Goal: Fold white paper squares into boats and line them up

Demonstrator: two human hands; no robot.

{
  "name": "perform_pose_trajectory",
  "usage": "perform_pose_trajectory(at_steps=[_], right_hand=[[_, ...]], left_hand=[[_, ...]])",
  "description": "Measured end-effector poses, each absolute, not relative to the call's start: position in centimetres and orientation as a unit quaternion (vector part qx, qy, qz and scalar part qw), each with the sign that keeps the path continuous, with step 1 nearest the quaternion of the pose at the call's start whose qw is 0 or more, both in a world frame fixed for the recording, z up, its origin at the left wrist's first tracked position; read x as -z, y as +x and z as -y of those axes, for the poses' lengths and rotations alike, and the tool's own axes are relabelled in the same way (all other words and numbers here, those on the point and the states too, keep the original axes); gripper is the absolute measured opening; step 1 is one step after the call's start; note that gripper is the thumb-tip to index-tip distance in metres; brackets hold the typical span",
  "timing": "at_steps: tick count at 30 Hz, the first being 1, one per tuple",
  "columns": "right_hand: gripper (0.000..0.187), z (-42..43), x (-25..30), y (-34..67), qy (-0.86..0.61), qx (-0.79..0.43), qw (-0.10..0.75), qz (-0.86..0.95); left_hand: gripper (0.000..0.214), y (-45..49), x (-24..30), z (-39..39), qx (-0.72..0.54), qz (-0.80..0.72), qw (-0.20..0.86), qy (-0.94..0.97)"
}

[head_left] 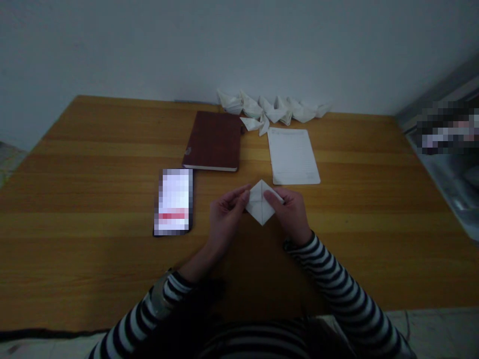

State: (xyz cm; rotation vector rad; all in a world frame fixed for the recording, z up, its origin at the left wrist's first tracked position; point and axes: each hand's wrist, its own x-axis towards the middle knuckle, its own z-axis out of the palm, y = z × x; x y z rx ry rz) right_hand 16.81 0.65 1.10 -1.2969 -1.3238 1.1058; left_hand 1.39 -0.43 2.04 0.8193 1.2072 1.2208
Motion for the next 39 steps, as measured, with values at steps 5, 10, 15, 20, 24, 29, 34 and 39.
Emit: perform_pose_trajectory(at_steps=[5,10,15,20,24,29,34,39], right_hand=[[0.029,-0.8,-0.9,17.2,-0.486,-0.416,0.489,0.593],[0.039,-0.9,-1.1,17.8,-0.456,-0.424,0.465,0.630],[0.036,-1.0,-0.7,17.2,-0.474,-0.478,0.471,0.570],[0.016,-0.4,-0.3,15.9,-0.535,-0.467,0.471,0.524],[0.026,-0.2,0.3,16.0,-0.516,-0.456,0.482,0.541],[0.048,-0.6,0.5,17.2,-0.418,-0.519,0.447,0.597],[0.052,-0.9,0.5,17.7,-0.386,-0.585,0.408,0.585],[0.053,-0.9,0.3,17.8,-0.391,-0.627,0.399,0.544]], left_hand=[[0.036,1.0,-1.4,0.2,-0.529,-0.525,0.560,0.361],[0.033,0.7,-1.3,0.2,-0.540,-0.550,0.524,0.362],[0.035,1.0,-1.8,0.4,-0.523,-0.561,0.511,0.388],[0.034,1.4,-1.6,0.8,-0.513,-0.571,0.479,0.426],[0.033,1.1,-1.4,0.5,-0.516,-0.568,0.485,0.420],[0.035,0.1,-1.2,-0.3,-0.501,-0.574,0.473,0.442],[0.033,-0.3,-1.6,-0.9,-0.441,-0.546,0.494,0.514],[0.033,0.0,-1.8,-1.0,-0.401,-0.554,0.498,0.533]])
